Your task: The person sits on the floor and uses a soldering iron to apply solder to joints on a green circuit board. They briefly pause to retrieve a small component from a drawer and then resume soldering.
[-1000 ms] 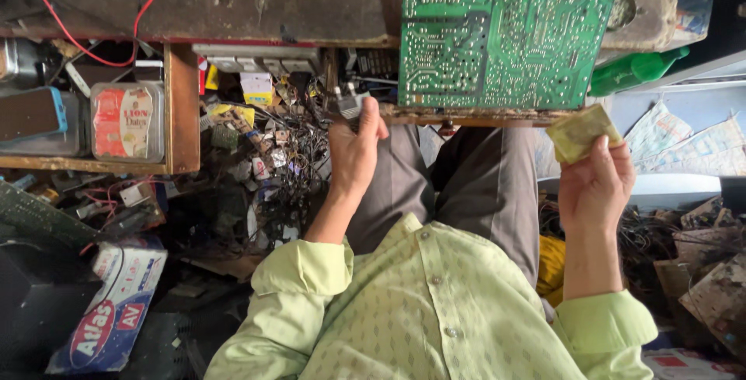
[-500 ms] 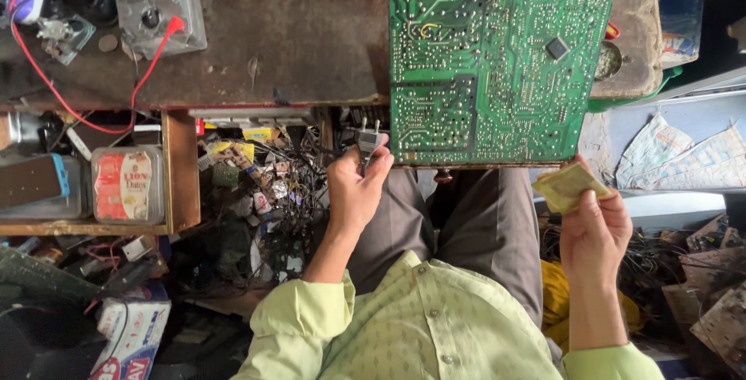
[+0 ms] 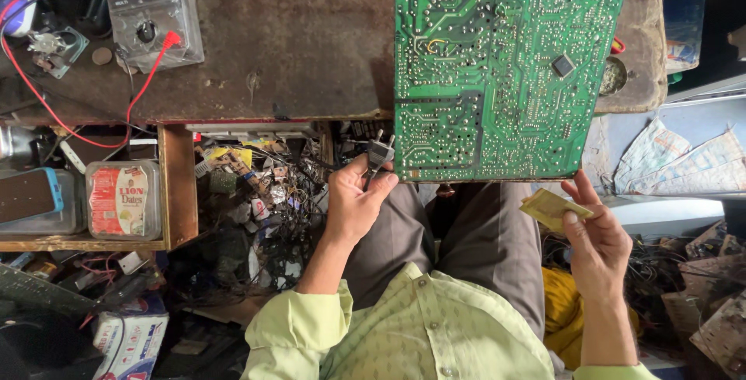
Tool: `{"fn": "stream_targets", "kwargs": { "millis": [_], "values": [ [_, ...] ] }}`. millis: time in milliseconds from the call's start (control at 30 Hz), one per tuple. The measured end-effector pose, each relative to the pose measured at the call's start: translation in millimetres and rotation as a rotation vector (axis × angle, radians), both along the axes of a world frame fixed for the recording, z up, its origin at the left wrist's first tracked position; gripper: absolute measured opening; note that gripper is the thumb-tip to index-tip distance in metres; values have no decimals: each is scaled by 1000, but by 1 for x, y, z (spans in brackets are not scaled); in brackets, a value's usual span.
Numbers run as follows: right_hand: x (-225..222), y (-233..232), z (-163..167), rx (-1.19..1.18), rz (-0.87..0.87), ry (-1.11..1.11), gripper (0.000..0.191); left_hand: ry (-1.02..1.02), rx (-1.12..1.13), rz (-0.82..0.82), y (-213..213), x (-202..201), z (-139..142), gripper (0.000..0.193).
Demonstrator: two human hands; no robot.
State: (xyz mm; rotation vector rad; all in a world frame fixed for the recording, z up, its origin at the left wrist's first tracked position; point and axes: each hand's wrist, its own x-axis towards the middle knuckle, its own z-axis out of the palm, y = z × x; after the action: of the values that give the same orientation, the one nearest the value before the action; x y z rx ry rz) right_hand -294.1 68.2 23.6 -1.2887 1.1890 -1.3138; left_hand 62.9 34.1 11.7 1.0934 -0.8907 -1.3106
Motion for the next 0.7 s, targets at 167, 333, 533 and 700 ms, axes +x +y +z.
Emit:
{"fn": "stream_targets", "kwargs": {
  "millis": [167,333,533,700],
  "values": [
    [2,-3,0,4,7,18,7,3,-17,-18,-4,6,1,16],
    [7,-6,0,14,1,22,8,-14,-24,-18,-6,10,-2,23],
    [12,-8,0,40,-14,53,7,-42,-17,-21,-8,14,-5,20],
    [14,-8,0,53,-15,19,9,16,-13,-33,-10,16,-2,21]
  ]
}}
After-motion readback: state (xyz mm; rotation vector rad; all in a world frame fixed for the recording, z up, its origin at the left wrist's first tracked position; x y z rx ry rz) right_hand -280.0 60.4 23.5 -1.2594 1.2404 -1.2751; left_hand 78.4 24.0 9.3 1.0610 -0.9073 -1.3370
